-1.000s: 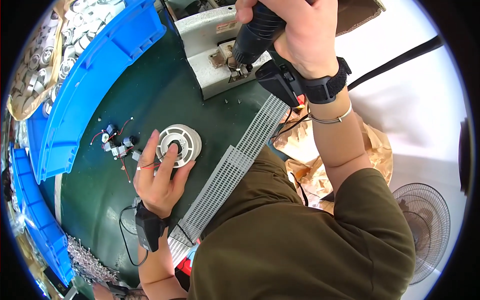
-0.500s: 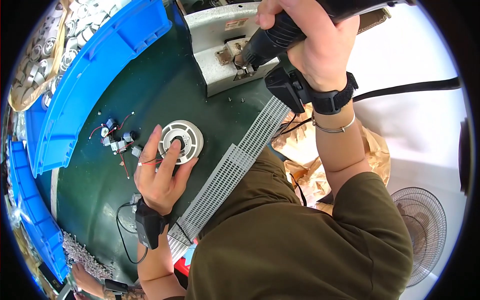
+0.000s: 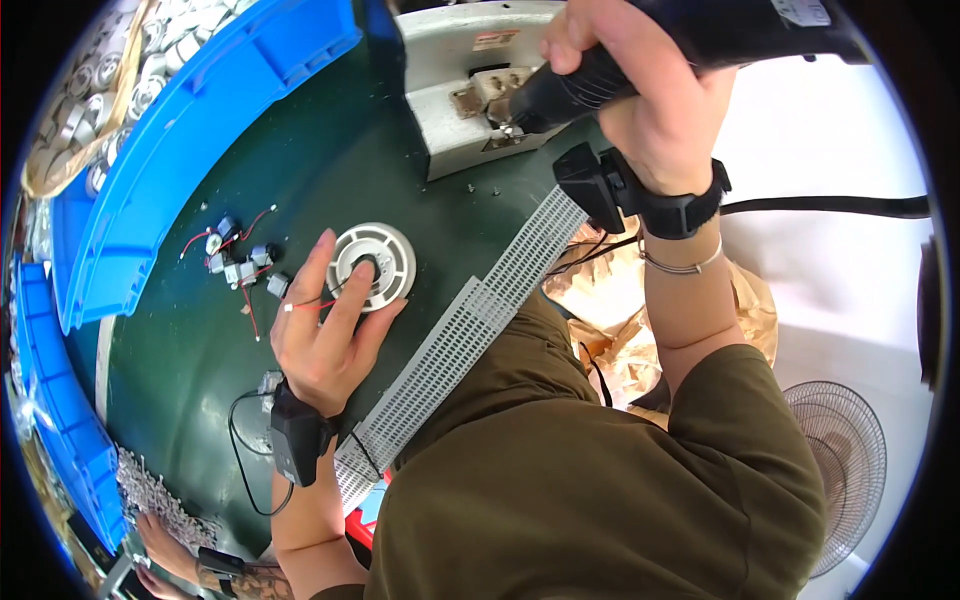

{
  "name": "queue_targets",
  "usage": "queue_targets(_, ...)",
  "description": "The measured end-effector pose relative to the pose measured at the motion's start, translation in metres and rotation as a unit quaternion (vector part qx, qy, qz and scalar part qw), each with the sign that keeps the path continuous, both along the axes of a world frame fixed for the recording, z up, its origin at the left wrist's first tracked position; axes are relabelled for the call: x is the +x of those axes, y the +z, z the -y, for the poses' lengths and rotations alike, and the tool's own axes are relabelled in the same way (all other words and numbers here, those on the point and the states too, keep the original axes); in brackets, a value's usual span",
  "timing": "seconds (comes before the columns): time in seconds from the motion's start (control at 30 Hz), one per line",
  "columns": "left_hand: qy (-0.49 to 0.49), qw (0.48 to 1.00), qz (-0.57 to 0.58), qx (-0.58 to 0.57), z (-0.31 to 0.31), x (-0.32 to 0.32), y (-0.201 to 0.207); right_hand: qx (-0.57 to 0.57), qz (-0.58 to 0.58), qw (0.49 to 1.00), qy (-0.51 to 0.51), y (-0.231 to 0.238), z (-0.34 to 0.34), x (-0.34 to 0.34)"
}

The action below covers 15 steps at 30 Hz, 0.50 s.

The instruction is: Assembling electronic components using an electric screwdriver at a factory workbench.

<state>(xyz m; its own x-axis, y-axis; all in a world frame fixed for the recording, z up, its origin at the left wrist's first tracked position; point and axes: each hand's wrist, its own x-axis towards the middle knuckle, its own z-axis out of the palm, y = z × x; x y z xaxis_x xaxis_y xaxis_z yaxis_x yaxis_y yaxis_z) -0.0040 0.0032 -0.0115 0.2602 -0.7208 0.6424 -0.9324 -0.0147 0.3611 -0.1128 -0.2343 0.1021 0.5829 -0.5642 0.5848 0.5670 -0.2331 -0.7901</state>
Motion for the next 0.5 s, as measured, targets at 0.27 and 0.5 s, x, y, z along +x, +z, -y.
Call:
queue_targets(0.27,-0.001,1.0,-0.012,-0.017,0.002,-0.001,0.0,-0.075,0.256,0.936,0.229,-0.029,0.023,0.025)
queue_targets(0.5,0.007,1.0,0.0,-0.014,0.001,-0.001,0.0,0.029,0.03,0.999,0.001,0.021,-0.023,0.005)
